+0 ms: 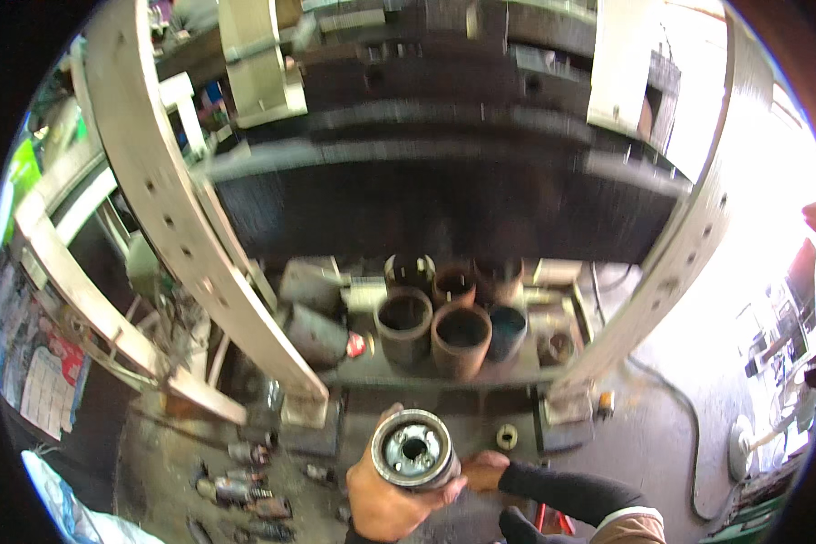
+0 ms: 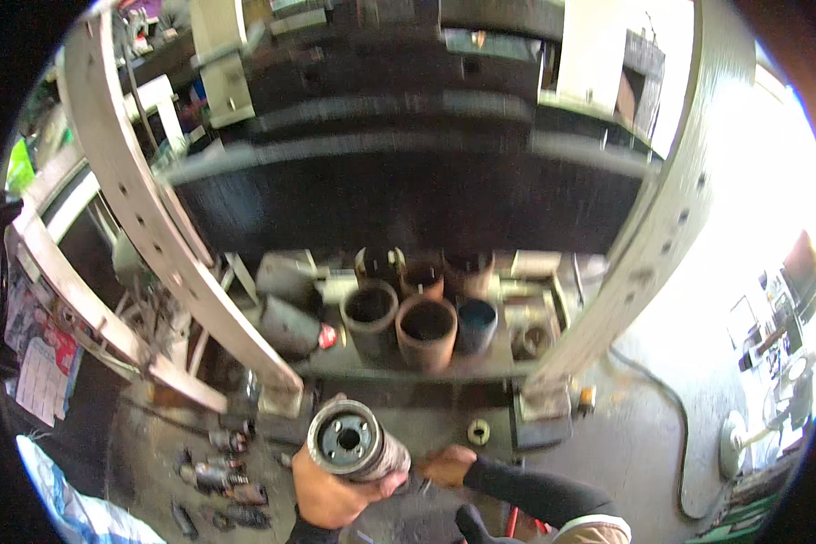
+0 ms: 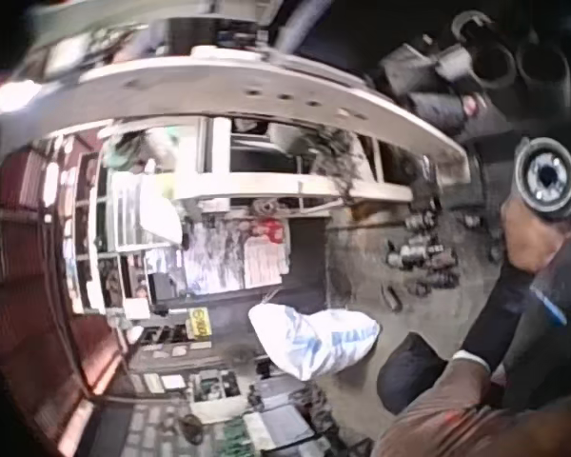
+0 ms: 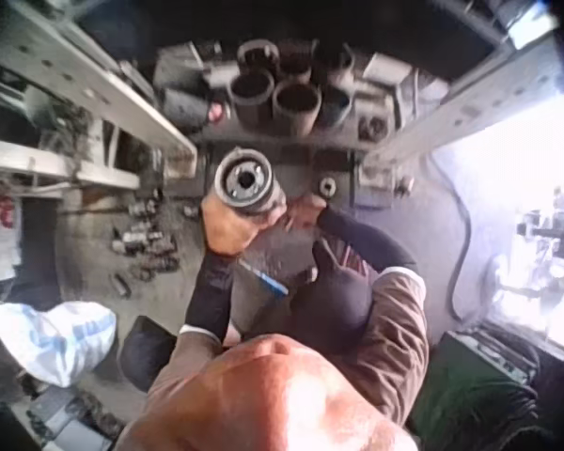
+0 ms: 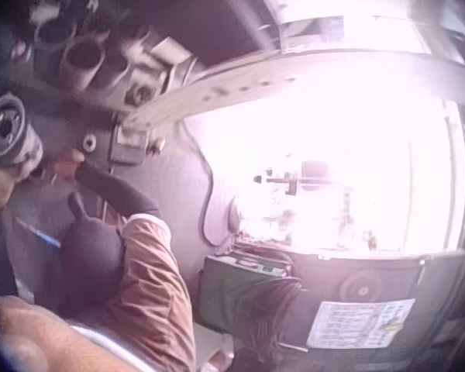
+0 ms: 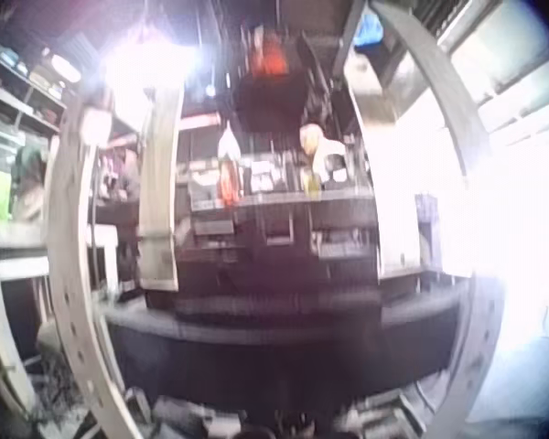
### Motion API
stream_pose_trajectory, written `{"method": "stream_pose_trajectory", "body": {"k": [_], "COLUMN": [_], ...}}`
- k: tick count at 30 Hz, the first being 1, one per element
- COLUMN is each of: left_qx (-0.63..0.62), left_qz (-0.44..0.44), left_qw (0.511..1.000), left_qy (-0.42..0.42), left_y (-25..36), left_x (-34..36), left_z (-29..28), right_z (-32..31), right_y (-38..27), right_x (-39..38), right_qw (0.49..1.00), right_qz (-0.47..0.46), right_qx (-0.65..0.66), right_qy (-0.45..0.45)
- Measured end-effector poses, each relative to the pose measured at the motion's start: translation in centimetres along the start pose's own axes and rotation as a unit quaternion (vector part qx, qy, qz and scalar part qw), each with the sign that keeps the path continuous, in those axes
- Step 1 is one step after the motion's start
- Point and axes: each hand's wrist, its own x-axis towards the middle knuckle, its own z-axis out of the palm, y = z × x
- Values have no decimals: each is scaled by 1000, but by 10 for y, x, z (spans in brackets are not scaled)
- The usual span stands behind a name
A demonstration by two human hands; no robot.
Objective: The person sits on the floor and uses a screwdriver to pry a ring from a cylindrical metal part. They then place the part into a hydraulic press to compress it, remove it, and repeat the prying and pressing process on another similar part.
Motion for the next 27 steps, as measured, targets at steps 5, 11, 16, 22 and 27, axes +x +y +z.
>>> {"method": "stream_pose_trajectory", "body": {"k": [5, 11, 16, 22, 27], "left_qx": [-31, -216, -97, -46, 47], "left_qz": [-49, 63, 197, 296, 309], "left_qw": [996, 974, 975, 951, 946], "left_qy": [-66, 0, 37, 80, 80], "left_y": [136, 282, 321, 312, 312], "left_x": [51, 123, 208, 300, 346], "left_z": [-52, -75, -75, -53, -54], "right_z": [-134, -337, -421, -460, -461], "right_y": [-4, -59, -65, -25, -16], "right_x": [-60, -221, -337, -359, -351], "right_qw": [982, 954, 803, 712, 678], "right_qz": [-124, -168, -54, -51, -73], "right_qx": [133, 168, 133, 163, 234], "right_qy": [-51, 182, 578, 681, 693]}}
